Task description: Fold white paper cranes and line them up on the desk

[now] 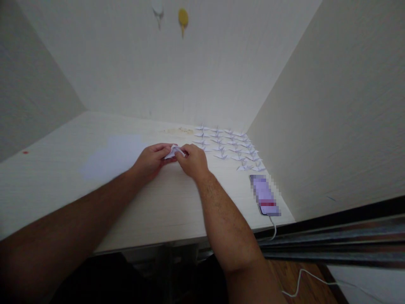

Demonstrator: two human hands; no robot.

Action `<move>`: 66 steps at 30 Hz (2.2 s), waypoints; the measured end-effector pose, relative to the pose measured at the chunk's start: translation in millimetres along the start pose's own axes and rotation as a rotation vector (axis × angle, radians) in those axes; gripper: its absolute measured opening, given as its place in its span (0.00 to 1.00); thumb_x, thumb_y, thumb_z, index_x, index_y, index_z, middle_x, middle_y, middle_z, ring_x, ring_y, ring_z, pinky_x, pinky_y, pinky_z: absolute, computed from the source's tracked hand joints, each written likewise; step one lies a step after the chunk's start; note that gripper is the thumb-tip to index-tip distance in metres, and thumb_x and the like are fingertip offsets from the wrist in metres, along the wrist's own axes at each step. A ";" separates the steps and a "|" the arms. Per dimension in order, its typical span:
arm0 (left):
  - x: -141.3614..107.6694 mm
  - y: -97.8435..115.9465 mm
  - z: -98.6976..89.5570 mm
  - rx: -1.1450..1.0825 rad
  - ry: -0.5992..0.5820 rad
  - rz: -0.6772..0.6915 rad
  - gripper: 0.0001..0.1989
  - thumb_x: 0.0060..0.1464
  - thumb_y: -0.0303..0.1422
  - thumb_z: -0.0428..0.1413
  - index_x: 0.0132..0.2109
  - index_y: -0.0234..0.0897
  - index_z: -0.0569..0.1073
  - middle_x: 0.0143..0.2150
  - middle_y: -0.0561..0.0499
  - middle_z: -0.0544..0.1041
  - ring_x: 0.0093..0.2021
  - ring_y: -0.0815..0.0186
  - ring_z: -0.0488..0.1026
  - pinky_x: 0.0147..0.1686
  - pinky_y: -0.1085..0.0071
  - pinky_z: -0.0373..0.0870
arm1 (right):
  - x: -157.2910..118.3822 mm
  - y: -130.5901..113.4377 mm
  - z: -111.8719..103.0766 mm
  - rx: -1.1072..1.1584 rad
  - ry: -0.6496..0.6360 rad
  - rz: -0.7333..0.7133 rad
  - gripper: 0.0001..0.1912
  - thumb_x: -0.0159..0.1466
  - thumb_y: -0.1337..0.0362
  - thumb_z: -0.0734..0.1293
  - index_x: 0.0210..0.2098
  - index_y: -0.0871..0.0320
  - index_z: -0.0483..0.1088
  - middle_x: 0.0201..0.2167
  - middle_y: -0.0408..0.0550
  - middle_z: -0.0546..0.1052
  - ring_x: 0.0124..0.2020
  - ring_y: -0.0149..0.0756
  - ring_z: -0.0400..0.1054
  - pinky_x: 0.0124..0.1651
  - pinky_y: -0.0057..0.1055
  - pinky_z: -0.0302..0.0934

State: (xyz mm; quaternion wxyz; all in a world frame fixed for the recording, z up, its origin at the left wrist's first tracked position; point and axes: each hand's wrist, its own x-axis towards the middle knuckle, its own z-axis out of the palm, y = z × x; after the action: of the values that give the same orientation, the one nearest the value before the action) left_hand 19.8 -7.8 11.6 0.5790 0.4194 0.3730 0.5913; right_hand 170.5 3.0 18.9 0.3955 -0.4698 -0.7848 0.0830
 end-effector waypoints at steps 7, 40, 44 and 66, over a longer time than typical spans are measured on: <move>0.2 -1.4 0.5 0.033 -0.043 -0.017 0.14 0.43 0.36 0.64 0.36 0.31 0.78 0.37 0.44 0.78 0.38 0.62 0.75 0.41 0.60 0.75 | -0.4 -3.5 -2.0 -0.135 -0.031 0.024 0.10 0.63 0.58 0.65 0.29 0.56 0.71 0.26 0.44 0.71 0.30 0.33 0.61 0.34 0.30 0.50; 1.0 2.2 -0.6 0.017 0.000 -0.085 0.08 0.41 0.33 0.64 0.28 0.32 0.77 0.32 0.46 0.75 0.32 0.66 0.72 0.29 0.70 0.72 | -0.2 -1.2 -2.9 0.149 0.026 0.122 0.08 0.60 0.58 0.66 0.31 0.56 0.72 0.25 0.41 0.73 0.27 0.31 0.64 0.32 0.28 0.57; 0.6 1.8 -0.8 0.035 -0.027 -0.082 0.10 0.40 0.35 0.64 0.29 0.31 0.77 0.31 0.46 0.76 0.30 0.66 0.71 0.28 0.70 0.71 | 0.2 -0.6 -4.1 0.185 0.049 0.041 0.06 0.61 0.63 0.65 0.33 0.56 0.74 0.30 0.43 0.76 0.30 0.32 0.67 0.36 0.29 0.60; -4.9 7.1 -0.3 0.127 -0.134 -0.106 0.14 0.48 0.37 0.62 0.38 0.29 0.76 0.32 0.45 0.79 0.29 0.63 0.78 0.30 0.69 0.75 | 2.4 4.4 -1.9 0.318 0.192 -0.158 0.10 0.55 0.74 0.61 0.27 0.56 0.71 0.29 0.44 0.74 0.33 0.33 0.68 0.37 0.30 0.63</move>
State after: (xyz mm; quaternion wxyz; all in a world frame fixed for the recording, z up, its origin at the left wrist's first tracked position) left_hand 16.8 -13.1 17.7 0.6055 0.4734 0.3920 0.5056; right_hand 174.2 6.8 19.2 0.5429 -0.3439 -0.7551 0.1296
